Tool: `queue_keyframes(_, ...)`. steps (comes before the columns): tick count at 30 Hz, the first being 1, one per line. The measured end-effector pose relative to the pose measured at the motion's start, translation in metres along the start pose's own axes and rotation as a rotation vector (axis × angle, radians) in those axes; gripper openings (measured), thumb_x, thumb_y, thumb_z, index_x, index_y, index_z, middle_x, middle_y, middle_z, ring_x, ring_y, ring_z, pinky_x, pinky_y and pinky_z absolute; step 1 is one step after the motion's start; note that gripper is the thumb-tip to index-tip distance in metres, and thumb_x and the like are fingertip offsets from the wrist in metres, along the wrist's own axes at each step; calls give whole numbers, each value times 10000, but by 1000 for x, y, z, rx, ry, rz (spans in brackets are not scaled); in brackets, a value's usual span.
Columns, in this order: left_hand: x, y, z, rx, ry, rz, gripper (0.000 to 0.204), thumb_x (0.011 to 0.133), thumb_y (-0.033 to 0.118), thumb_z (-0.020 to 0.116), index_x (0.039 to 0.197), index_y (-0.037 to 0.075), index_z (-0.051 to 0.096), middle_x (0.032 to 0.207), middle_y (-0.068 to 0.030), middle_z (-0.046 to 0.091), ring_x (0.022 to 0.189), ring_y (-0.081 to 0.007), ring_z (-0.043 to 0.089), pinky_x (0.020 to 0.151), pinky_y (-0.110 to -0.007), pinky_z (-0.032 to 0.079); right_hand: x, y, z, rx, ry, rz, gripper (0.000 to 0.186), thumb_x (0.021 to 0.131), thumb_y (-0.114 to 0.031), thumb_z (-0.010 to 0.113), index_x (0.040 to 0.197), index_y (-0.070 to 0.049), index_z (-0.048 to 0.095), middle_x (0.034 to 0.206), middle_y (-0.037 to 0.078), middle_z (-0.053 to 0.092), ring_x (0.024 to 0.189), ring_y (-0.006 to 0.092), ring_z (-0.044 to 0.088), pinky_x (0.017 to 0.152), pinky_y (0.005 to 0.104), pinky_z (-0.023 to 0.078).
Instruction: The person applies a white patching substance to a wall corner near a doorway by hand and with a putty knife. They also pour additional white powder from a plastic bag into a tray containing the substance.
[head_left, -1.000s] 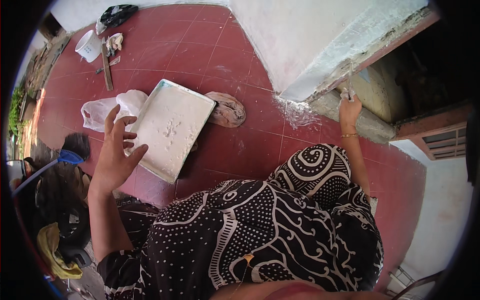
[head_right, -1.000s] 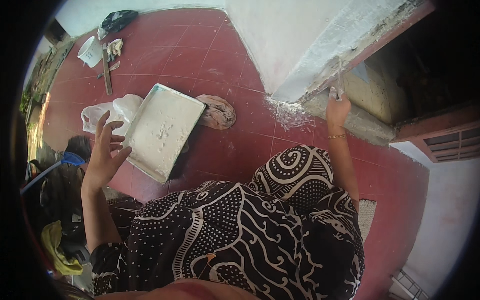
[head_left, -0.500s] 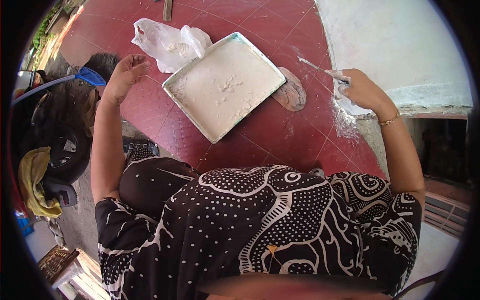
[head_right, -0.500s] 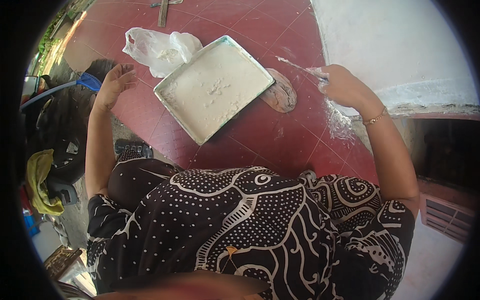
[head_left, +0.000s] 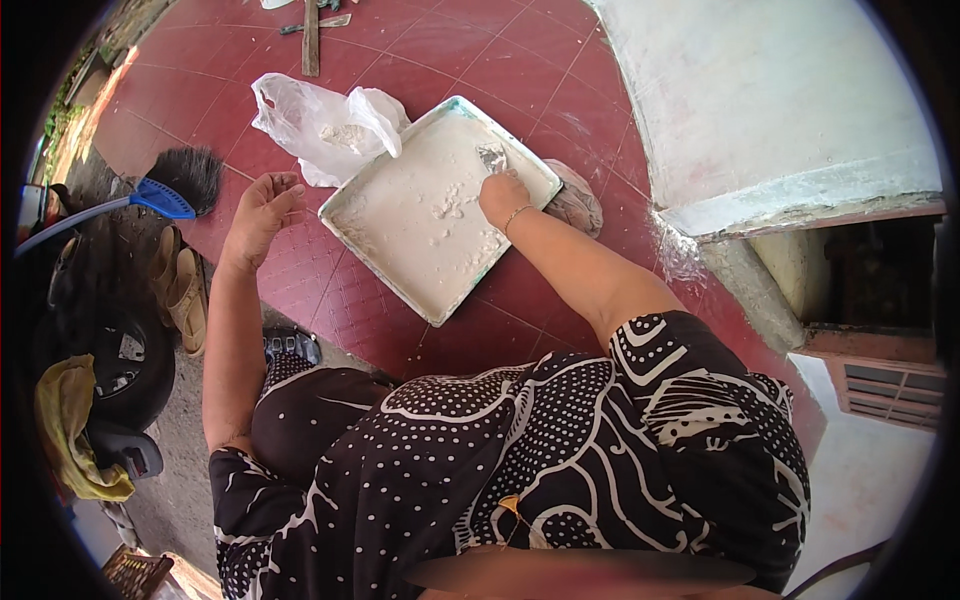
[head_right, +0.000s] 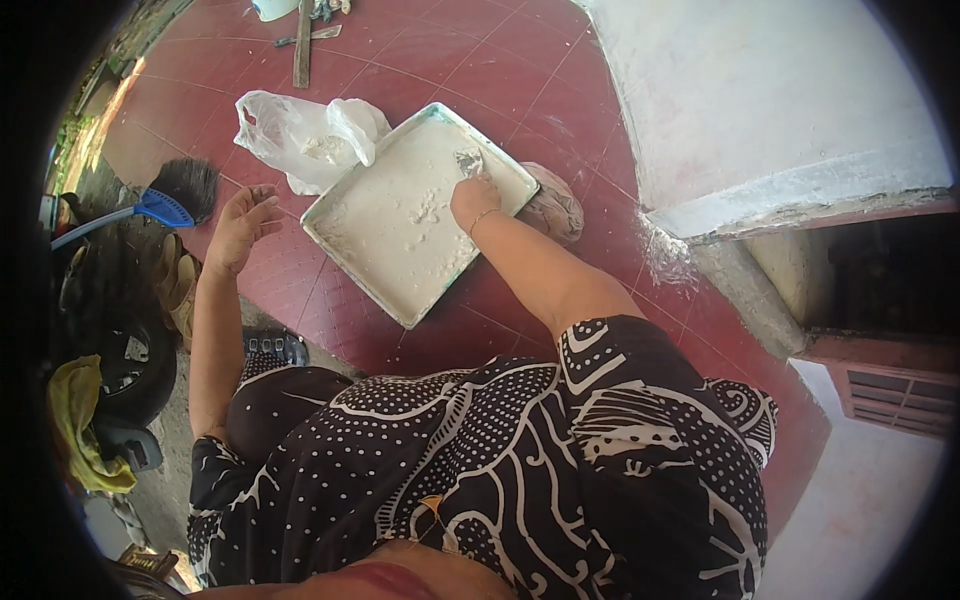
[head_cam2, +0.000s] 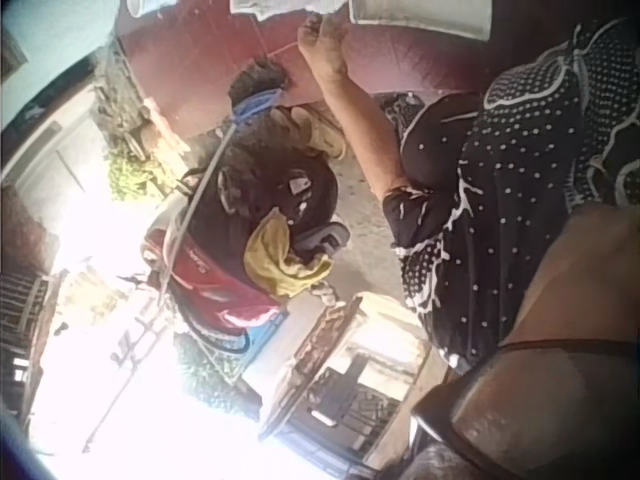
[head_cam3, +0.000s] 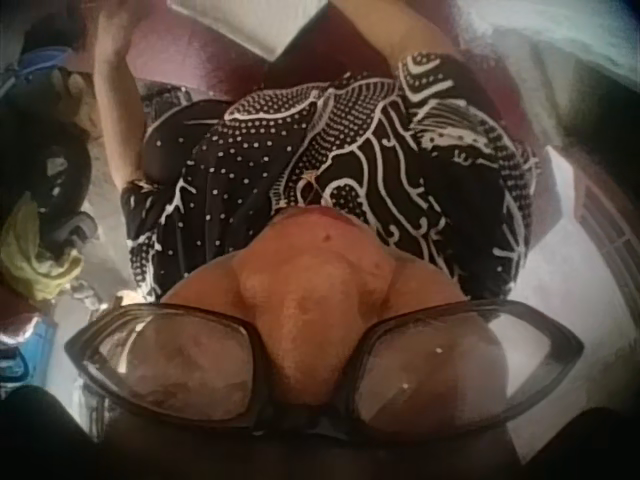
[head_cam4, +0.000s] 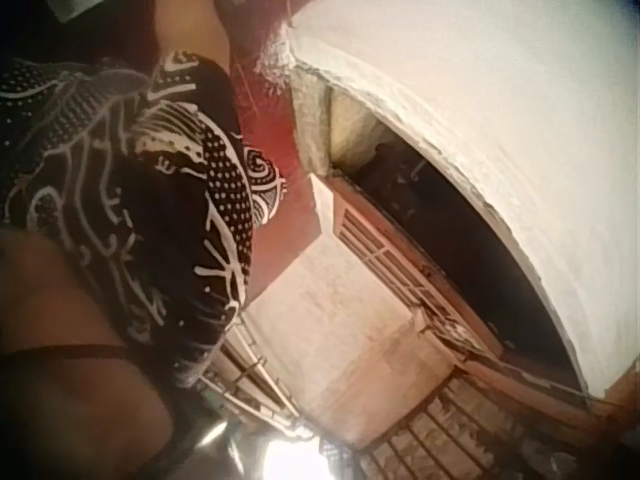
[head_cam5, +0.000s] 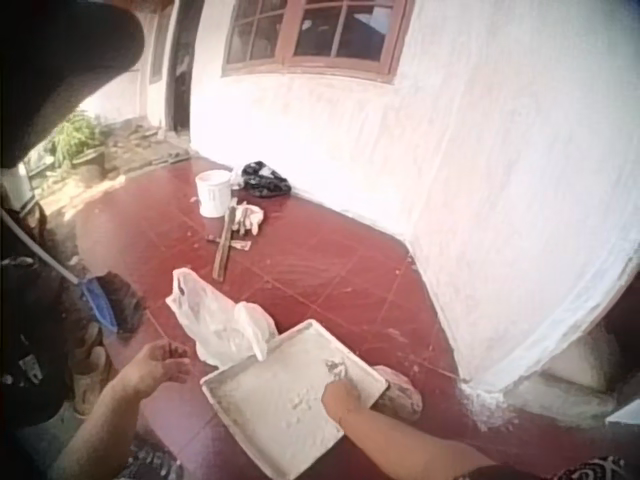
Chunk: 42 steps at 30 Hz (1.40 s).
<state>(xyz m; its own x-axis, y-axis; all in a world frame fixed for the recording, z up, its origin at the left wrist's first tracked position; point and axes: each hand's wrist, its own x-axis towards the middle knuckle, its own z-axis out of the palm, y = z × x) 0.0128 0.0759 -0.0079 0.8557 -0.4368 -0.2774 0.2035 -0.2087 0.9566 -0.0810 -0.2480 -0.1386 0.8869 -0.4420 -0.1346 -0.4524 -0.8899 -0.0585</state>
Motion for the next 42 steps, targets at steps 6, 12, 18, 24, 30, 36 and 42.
queue_keyframes(6,7,0,6,-37,-100,23,334,831,205,568,1090,14,475,996,-38,511,841,-128,538,749,-275,444,-8,-11,-38,222,-113,-110,243,792,-88,450,887,36,636,950,246,598,890,348,602,763,399,489)
queue_keyframes(12,4,3,17,-63,-108,-28,315,834,178,560,1085,12,467,1008,-39,509,832,-126,536,745,-274,447,-17,13,-62,251,-272,-197,223,785,-57,464,911,75,593,876,261,598,796,354,612,705,405,494)
queue_keyframes(18,-5,9,27,-45,-116,-33,314,828,177,569,1071,4,470,980,-27,516,814,-113,532,722,-260,450,-36,69,-131,1100,-725,-107,264,830,-109,532,1059,23,521,797,132,609,572,175,577,450,320,480)
queue_keyframes(24,-16,22,39,-24,-126,-20,322,828,174,567,1080,2,467,974,-35,517,807,-119,536,715,-262,454,-45,99,-168,1344,-952,-71,230,858,-102,507,1062,3,507,811,94,599,600,150,553,508,283,473)
queue_keyframes(30,-18,19,54,4,-169,-73,319,827,164,557,1082,-1,460,953,-43,518,765,-128,544,678,-264,470,-64,137,-240,1515,-890,-258,270,868,-138,513,1090,14,495,864,126,593,715,173,568,570,298,496)
queue_keyframes(36,-10,11,60,16,-157,-120,297,823,162,557,1055,2,463,930,-48,515,738,-140,544,632,-270,484,-145,215,-367,1632,-73,-58,285,841,-74,524,1087,64,487,900,162,589,684,210,599,545,327,535)
queue_keyframes(42,-2,-1,58,50,-207,-144,375,820,197,557,1108,-8,432,983,-64,498,754,-170,548,643,-296,490,-206,306,-417,1245,906,117,307,860,-75,507,1131,70,491,823,74,574,661,138,562,546,266,524)
